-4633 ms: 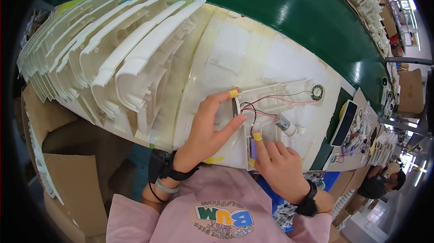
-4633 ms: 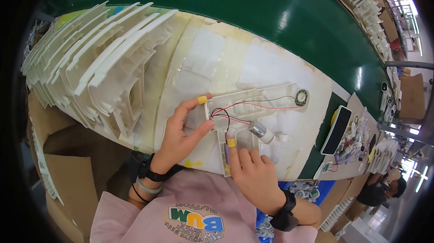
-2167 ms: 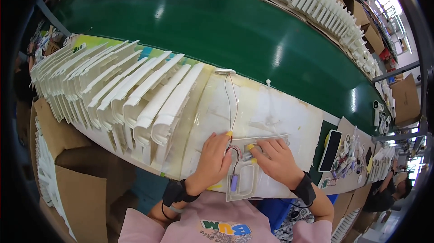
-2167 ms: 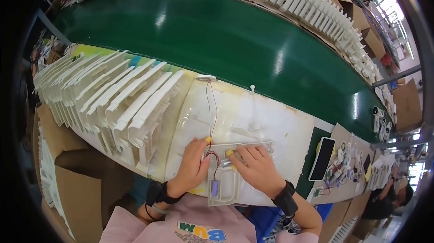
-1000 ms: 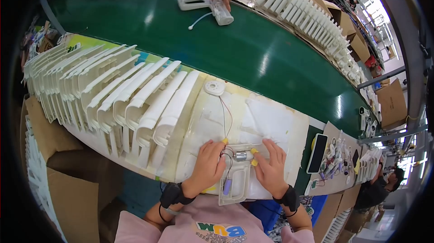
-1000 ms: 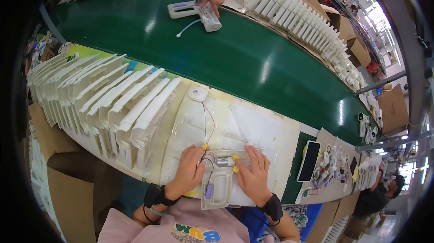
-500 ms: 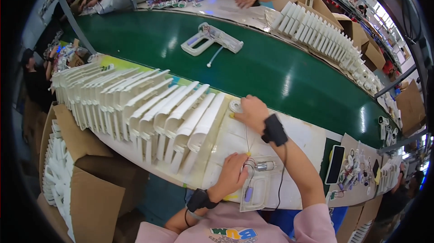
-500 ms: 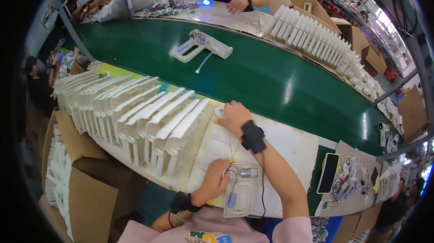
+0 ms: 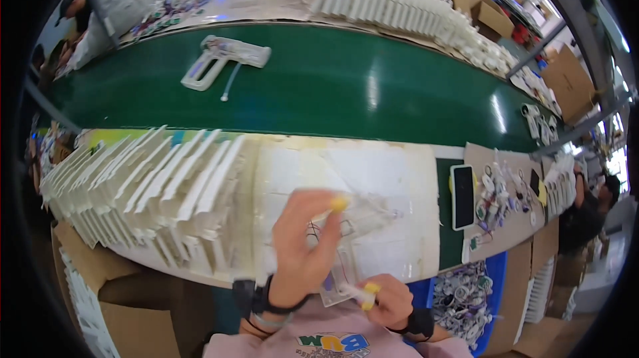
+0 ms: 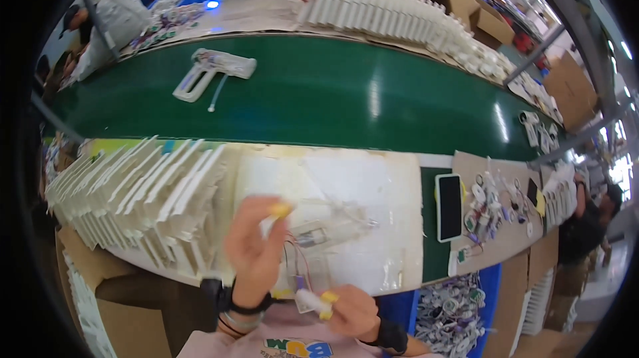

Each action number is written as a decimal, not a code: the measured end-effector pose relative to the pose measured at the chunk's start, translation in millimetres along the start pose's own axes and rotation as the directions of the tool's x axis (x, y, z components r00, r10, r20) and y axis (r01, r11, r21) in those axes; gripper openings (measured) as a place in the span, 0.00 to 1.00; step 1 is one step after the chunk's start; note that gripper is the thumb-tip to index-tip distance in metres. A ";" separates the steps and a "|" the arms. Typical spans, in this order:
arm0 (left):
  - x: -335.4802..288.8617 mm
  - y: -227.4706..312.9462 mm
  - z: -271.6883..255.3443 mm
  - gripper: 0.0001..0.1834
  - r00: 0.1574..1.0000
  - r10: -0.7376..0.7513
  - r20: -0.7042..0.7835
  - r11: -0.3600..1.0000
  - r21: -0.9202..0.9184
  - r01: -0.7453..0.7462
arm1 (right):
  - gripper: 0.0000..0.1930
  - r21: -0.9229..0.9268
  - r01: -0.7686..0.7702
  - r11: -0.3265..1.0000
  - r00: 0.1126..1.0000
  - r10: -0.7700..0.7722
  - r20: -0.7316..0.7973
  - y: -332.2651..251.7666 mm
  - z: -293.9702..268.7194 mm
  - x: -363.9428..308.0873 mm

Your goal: The person picks up a motor, a battery, and a circuit board from a bin, fits them into a plastic housing, and routes the wires. They then insert a pump and a tube into the housing, press the components into place, and set the assembled unit onto the conveyor belt.

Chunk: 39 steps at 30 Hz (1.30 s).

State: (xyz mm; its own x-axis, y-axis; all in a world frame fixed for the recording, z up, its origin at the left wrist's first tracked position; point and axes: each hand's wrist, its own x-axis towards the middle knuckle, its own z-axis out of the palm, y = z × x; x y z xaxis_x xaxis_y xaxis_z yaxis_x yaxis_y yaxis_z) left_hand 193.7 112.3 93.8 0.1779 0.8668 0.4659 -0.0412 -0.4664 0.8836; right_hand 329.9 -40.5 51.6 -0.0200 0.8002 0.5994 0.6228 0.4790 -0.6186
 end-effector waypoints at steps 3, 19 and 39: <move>26.5 -38.0 60.3 0.15 0.879 0.022 0.477 0.961 0.232 -0.150 | 0.19 0.320 -0.683 0.656 0.586 0.754 -0.296 0.5 -2.2 -12.8; -6.9 -82.0 60.3 0.15 0.802 0.049 0.595 0.730 0.527 -0.435 | 0.15 -0.013 -0.728 0.686 0.655 0.689 -0.310 94.7 -32.0 4.0; -37.5 -72.3 75.7 0.11 0.929 -0.103 0.355 0.818 0.562 -0.124 | 0.05 -0.259 -0.394 0.882 0.916 0.352 -0.194 120.5 -25.9 18.6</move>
State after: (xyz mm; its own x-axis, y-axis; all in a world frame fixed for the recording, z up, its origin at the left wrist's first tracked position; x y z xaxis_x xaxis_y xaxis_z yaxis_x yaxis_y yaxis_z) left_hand 264.4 100.2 8.9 0.5186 0.7909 0.3248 0.4969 -0.5880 0.6383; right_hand 424.8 22.8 1.4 0.3526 0.8313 0.4296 0.7596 0.0138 -0.6502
